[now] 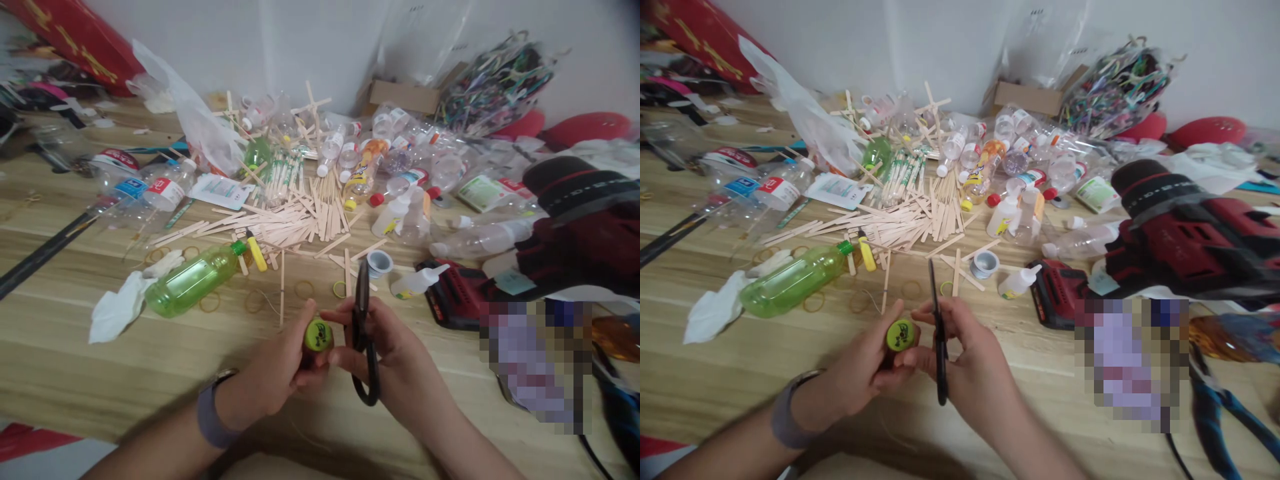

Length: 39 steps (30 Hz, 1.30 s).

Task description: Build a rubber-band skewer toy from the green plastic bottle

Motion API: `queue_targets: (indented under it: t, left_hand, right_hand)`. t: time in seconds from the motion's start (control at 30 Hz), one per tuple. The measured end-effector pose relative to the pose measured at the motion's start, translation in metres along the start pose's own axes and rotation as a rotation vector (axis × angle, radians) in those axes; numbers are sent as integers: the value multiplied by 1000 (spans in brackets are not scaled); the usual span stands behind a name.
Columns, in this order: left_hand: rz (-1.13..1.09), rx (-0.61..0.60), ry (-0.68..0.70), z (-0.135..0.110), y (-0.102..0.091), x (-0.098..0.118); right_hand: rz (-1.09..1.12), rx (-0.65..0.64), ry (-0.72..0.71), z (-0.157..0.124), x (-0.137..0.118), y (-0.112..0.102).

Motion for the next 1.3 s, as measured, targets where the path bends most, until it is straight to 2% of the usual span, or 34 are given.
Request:
queue_targets:
  t: [0.1, 0.2, 0.3, 0.4, 0.53, 0.6, 0.7, 0.77, 0.83, 0.9, 0.97, 1.03, 1.17, 1.23, 1.3]
  left_hand:
    - [96, 7, 11, -1, 2, 0]
    - [235, -3, -17, -2, 2, -1]
    - [345, 57, 7, -3, 0, 0]
    - [336, 97, 5, -3, 1, 0]
    - [286, 82, -25, -2, 4, -3]
    - [329, 115, 42, -2, 0, 0]
    - [346, 183, 260, -7, -8, 9]
    - [354, 141, 381, -12, -9, 15]
    - [423, 47, 419, -16, -5, 19]
    - [544, 1, 434, -20, -1, 23]
    - [651, 21, 454, -23, 0, 27]
    - [690, 85, 472, -23, -2, 30]
    - [693, 246, 484, -21, -12, 30]
    - [705, 289, 489, -20, -15, 30]
    - [709, 314, 497, -20, -16, 29]
  right_hand:
    - [193, -52, 67, 2, 1, 6]
    - [364, -6, 163, 2, 6, 5]
    - [484, 60, 247, -1, 13, 3]
    - [514, 99, 263, -4, 14, 2]
    - [546, 107, 268, -6, 13, 5]
    - [629, 119, 295, -6, 14, 5]
    - [805, 170, 379, -6, 20, 5]
    - [866, 172, 434, -7, 23, 5]
    - [877, 129, 478, -9, 25, 7]
    - [874, 79, 514, -10, 27, 11]
    - [817, 58, 502, -11, 27, 12]
    - [637, 59, 396, -11, 26, 7]
    - [-56, 60, 86, -18, 18, -15]
    - [-395, 60, -57, -26, 13, -25]
    - [-645, 22, -184, -34, 8, -31]
Point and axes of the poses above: each hand's wrist, its own z-axis towards the middle knuckle, its own y-axis out of the palm, x = y × z, the point moved 5 cm from there along z, towards the middle knuckle
